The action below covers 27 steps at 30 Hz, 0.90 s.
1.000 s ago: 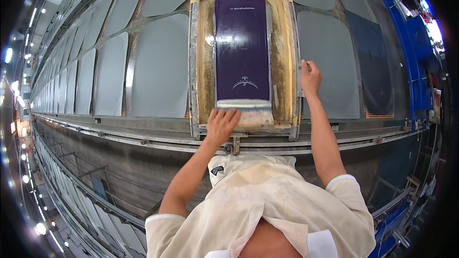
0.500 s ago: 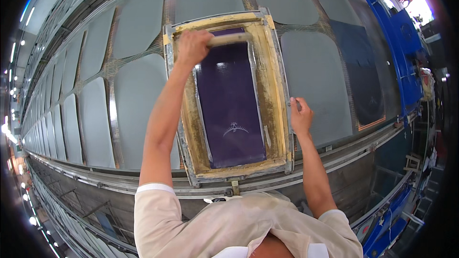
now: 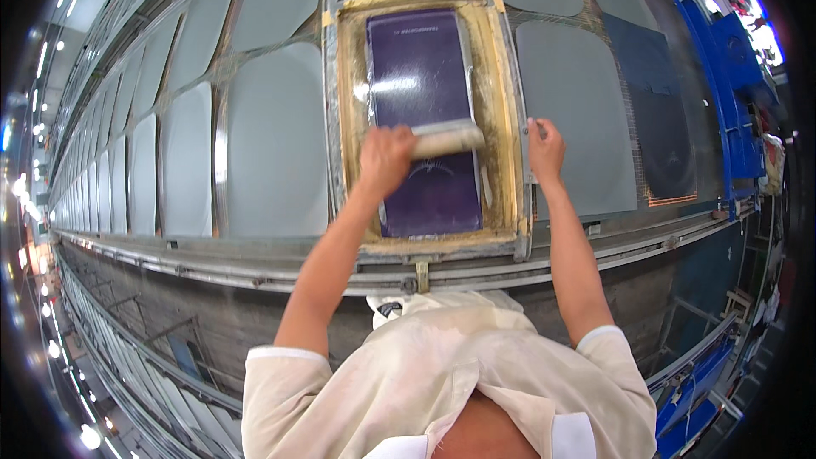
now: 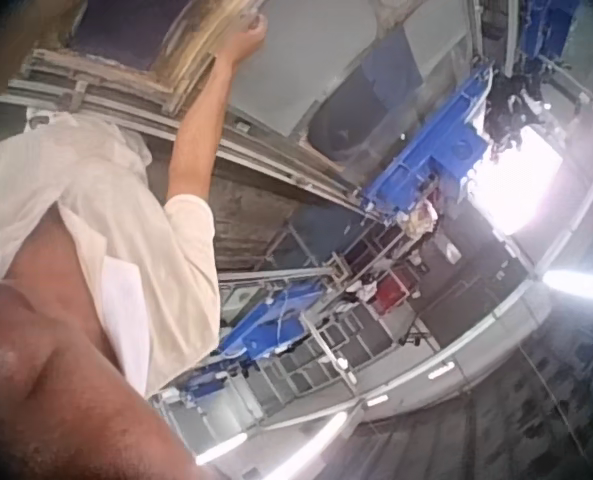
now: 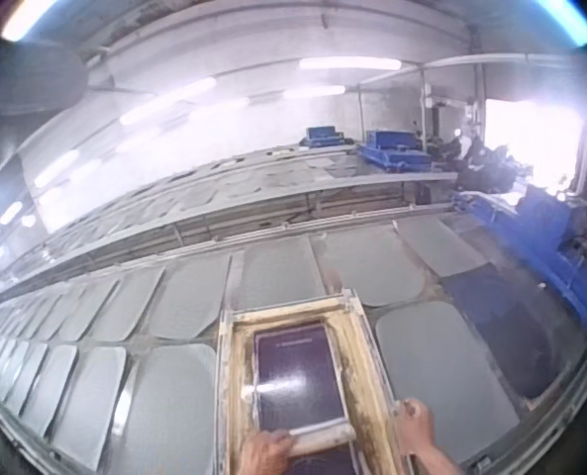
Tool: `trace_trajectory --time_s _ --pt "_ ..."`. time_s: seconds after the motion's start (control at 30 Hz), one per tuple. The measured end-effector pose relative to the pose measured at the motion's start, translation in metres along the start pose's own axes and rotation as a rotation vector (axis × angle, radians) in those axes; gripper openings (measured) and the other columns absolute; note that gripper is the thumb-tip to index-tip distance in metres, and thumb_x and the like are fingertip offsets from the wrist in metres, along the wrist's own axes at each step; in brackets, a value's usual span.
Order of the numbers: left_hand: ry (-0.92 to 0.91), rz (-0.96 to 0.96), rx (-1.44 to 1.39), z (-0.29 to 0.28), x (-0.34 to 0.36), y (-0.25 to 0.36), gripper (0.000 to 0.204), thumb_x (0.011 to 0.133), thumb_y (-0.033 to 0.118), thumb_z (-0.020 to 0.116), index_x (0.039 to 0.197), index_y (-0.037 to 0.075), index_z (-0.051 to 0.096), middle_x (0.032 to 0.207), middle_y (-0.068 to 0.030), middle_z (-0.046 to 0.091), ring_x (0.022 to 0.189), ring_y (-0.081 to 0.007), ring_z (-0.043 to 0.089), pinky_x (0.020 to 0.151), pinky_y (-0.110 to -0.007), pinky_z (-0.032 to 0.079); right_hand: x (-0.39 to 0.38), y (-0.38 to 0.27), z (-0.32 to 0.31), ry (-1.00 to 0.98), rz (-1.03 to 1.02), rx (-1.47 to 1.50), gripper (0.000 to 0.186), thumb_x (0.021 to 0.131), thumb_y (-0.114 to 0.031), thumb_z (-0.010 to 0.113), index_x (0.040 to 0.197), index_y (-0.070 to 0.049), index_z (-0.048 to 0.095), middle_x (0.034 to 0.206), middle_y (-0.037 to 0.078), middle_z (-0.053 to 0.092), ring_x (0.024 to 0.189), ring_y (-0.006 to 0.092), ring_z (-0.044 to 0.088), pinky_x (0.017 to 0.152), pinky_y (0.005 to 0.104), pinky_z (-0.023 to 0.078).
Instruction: The person uses a squeegee to spread a purple viscous substance across a screen printing frame. Another person pours a clear liquid onto the screen, and the person continues to spread the mixture with the squeegee.
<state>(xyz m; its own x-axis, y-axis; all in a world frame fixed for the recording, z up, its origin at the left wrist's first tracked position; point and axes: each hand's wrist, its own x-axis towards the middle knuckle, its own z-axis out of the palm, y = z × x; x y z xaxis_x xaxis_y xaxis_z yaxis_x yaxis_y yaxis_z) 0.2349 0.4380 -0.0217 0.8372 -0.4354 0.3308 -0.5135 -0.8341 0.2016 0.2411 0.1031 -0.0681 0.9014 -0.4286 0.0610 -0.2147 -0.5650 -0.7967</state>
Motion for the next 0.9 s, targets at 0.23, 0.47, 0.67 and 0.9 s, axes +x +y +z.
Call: trace_trajectory --time_s 0.23,0.47,0.67,0.9 --pt "-0.014 -0.088 -0.005 -0.044 -0.164 0.113 0.038 0.072 0.007 0.067 0.110 0.012 0.071 0.109 0.0010 0.071 0.086 -0.0202 0.062 0.081 -0.038 0.046 0.011 -0.006 -0.004 -0.029 -0.086 -0.061 0.036 0.099 -0.037 0.067 0.101 -0.001 0.070 0.072 0.005 0.060 0.065 0.0142 0.049 0.061 0.0357 0.042" --pt "-0.132 -0.255 -0.074 -0.081 -0.171 0.069 0.041 0.068 0.004 0.072 0.108 0.013 0.071 0.108 -0.0012 0.069 0.100 -0.0238 0.063 0.093 -0.042 0.044 -0.015 -0.074 0.023 -0.053 -0.175 0.024 0.034 0.101 -0.034 0.063 0.096 -0.001 0.068 0.081 0.011 0.063 0.074 0.0225 0.057 0.071 0.0391 0.047" --pt "-0.214 -0.261 0.038 -0.139 -0.241 -0.069 0.040 0.067 0.001 0.073 0.105 0.013 0.074 0.106 -0.0011 0.070 0.100 -0.0255 0.064 0.091 -0.043 0.043 -0.116 -0.138 0.153 -0.083 -0.155 0.178 0.029 0.101 -0.032 0.062 0.100 -0.004 0.069 0.093 0.018 0.070 0.089 0.0387 0.067 0.079 0.0449 0.051" --pt "-0.259 -0.224 0.006 -0.151 -0.236 -0.098 0.039 0.067 -0.002 0.074 0.104 0.012 0.074 0.101 -0.0001 0.070 0.095 -0.0243 0.064 0.087 -0.040 0.043 -0.122 -0.148 0.184 -0.079 -0.020 0.218 0.027 0.097 -0.031 0.067 0.097 -0.004 0.067 0.074 0.019 0.065 0.066 0.0349 0.066 0.063 0.0436 0.048"
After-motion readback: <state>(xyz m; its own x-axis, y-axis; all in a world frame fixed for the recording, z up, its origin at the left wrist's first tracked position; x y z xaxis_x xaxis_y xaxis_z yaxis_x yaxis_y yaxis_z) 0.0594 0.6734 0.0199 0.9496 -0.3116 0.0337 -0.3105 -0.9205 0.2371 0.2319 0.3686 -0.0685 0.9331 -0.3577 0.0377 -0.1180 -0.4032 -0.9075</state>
